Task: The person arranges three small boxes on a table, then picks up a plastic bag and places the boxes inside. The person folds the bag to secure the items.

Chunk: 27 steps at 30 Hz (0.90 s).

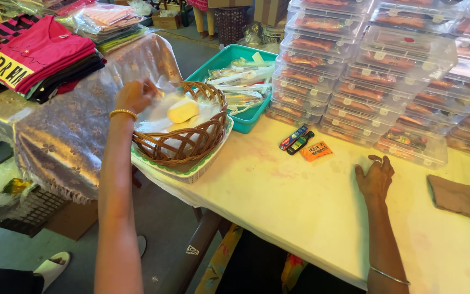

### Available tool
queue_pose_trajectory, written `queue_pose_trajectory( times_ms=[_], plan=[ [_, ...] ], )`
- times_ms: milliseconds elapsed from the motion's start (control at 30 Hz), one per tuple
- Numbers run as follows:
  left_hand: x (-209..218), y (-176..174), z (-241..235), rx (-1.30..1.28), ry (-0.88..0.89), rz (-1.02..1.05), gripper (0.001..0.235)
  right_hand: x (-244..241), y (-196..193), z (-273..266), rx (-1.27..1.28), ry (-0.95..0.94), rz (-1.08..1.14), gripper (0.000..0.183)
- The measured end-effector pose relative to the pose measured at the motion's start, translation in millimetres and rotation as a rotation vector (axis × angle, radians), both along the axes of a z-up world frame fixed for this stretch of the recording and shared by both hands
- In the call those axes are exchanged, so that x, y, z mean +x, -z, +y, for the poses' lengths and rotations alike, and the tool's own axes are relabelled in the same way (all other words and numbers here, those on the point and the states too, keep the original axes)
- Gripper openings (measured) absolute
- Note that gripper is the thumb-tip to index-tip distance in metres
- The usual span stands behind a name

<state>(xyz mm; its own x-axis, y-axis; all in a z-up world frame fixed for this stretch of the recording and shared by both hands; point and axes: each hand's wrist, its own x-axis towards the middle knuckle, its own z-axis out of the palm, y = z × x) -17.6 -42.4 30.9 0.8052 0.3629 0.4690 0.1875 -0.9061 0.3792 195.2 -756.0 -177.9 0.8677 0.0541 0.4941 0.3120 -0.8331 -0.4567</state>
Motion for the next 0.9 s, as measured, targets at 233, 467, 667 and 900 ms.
queue_pose_trajectory(
  times_ms=[233, 467, 667, 900],
  plan=[
    [-16.9, -23.7, -38.5, 0.362, -0.057, -0.206, 0.012, 1.3, 2.0, 2.0, -0.034, -0.002, 0.016, 0.057],
    [0.1, 6.1, -10.6, 0.216, -0.04, -0.123, 0.015, -25.8, -41.5, 22.3, 0.03, -0.055, -0.156, 0.047],
    [14.9, 20.8, 14.0, 0.009, -0.212, -0.043, 0.025, -76.1, -148.4, 148.7, 0.23, -0.435, -0.563, 0.025],
    [13.8, 32.2, 27.7, -0.209, -0.296, 0.027, 0.02, -124.3, -277.6, 392.4, 0.082, -0.993, -0.181, 0.027]
  ],
)
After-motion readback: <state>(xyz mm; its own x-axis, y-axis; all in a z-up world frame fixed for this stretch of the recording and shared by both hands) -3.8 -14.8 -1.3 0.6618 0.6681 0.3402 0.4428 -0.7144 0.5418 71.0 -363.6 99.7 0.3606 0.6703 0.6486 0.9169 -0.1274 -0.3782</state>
